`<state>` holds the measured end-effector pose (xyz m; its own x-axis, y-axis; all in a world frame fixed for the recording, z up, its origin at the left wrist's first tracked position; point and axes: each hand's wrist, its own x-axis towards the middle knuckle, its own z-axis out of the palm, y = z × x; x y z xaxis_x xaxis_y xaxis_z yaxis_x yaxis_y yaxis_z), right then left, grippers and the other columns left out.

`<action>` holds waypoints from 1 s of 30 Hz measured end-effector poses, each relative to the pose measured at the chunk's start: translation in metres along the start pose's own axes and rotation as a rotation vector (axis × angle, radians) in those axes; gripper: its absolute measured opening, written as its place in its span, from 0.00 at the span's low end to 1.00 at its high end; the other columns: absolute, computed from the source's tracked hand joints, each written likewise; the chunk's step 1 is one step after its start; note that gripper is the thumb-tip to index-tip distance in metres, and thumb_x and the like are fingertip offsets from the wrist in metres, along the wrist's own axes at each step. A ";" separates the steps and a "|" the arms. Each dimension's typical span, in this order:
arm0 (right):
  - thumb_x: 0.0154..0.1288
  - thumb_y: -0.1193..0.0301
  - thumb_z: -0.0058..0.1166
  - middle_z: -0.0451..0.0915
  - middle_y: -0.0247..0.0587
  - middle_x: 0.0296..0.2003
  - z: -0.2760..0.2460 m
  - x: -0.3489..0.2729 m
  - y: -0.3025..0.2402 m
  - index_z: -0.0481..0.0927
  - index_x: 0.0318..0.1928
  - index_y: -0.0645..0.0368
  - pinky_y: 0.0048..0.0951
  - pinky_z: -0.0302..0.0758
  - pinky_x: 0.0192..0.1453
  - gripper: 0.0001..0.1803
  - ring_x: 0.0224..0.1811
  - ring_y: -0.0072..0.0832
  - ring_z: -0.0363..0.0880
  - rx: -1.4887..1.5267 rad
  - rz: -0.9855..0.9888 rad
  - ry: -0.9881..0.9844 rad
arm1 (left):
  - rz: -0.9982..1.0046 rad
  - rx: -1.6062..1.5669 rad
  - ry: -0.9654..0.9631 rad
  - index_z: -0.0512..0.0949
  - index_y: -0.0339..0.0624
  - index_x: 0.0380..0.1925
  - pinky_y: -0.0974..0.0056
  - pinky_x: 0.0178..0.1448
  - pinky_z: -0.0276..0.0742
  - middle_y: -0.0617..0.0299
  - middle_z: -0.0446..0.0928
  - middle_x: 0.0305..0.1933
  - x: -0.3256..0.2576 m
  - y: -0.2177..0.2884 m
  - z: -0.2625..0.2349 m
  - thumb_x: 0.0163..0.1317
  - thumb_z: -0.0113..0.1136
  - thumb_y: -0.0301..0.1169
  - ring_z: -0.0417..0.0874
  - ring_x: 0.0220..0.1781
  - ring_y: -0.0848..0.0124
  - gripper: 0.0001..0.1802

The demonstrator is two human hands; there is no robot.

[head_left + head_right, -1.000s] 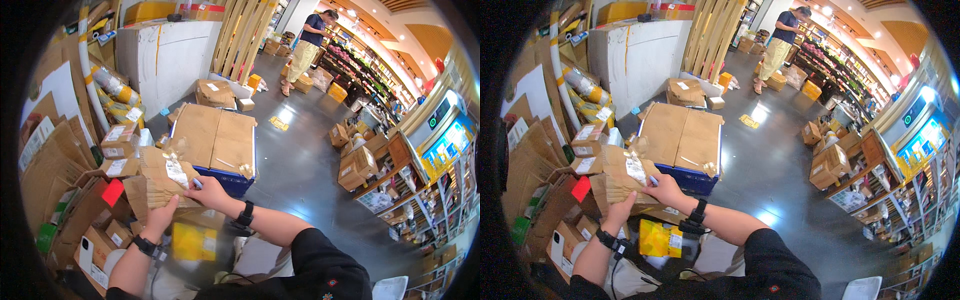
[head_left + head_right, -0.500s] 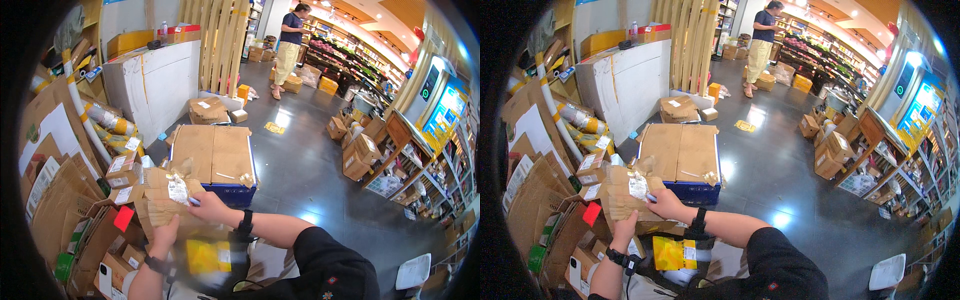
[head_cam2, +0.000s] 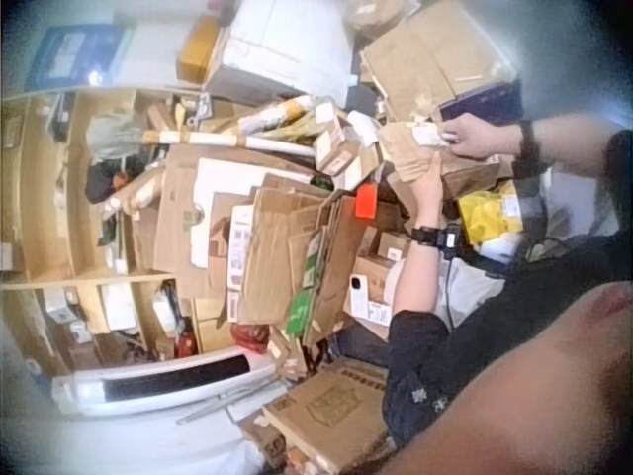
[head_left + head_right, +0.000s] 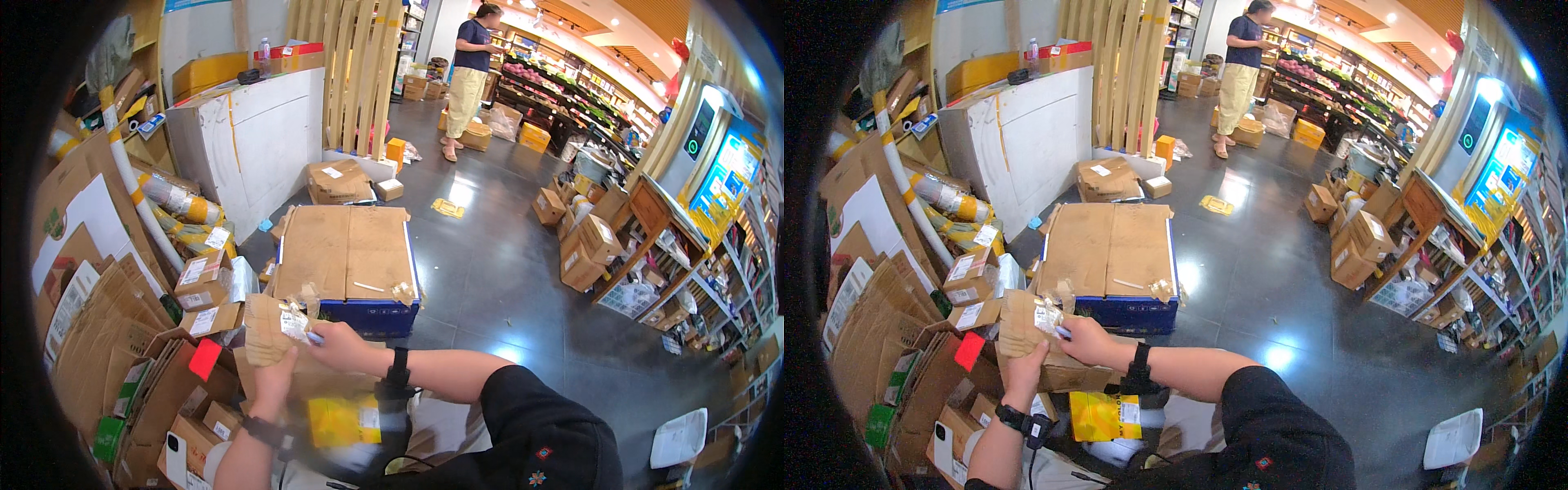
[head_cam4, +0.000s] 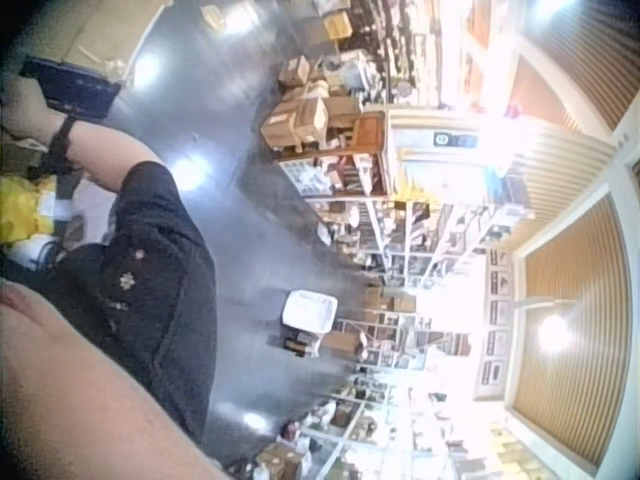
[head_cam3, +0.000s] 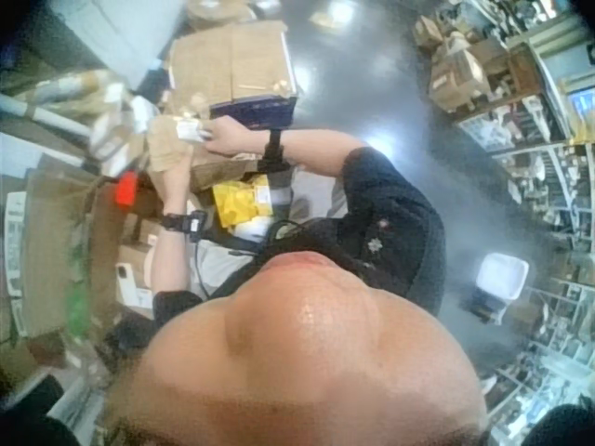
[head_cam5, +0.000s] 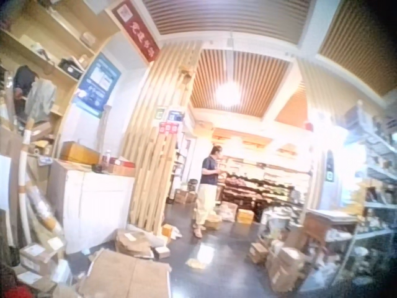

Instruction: Using a small box cutter to open and process cardboard packages in a store environment.

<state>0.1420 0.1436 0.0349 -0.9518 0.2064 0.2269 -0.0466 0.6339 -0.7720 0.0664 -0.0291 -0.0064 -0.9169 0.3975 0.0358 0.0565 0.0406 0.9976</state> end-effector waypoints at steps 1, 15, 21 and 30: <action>0.55 0.66 0.60 0.80 0.59 0.29 -0.003 0.001 -0.001 0.80 0.33 0.65 0.43 0.77 0.38 0.13 0.33 0.53 0.81 0.003 0.011 -0.028 | -0.016 0.046 -0.001 0.75 0.34 0.54 0.65 0.61 0.72 0.59 0.78 0.53 0.002 0.000 0.000 0.59 0.65 0.26 0.78 0.56 0.69 0.22; 0.49 0.67 0.63 0.80 0.52 0.23 -0.041 0.018 0.011 0.81 0.28 0.62 0.37 0.76 0.34 0.11 0.26 0.45 0.81 -0.076 -0.006 -0.189 | -0.043 0.069 -0.188 0.75 0.32 0.51 0.62 0.59 0.73 0.58 0.79 0.52 0.004 0.004 -0.015 0.59 0.66 0.28 0.79 0.53 0.68 0.21; 0.55 0.66 0.64 0.81 0.48 0.23 -0.056 0.023 0.015 0.82 0.31 0.61 0.36 0.76 0.32 0.11 0.23 0.38 0.80 0.073 0.067 -0.100 | 0.009 0.012 -0.041 0.71 0.32 0.56 0.62 0.61 0.72 0.57 0.77 0.55 0.017 -0.012 -0.031 0.59 0.65 0.25 0.78 0.55 0.67 0.25; 0.66 0.56 0.54 0.79 0.53 0.22 -0.058 0.023 0.021 0.79 0.30 0.66 0.39 0.74 0.33 0.21 0.23 0.41 0.78 0.041 0.155 -0.139 | -0.126 -0.047 0.067 0.72 0.32 0.57 0.63 0.61 0.70 0.57 0.76 0.57 0.015 -0.004 -0.026 0.63 0.63 0.32 0.77 0.57 0.67 0.25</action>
<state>0.1363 0.2047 0.0584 -0.9811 0.1923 0.0213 0.0942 0.5707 -0.8158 0.0420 -0.0469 -0.0083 -0.9401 0.3295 -0.0872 -0.0776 0.0422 0.9961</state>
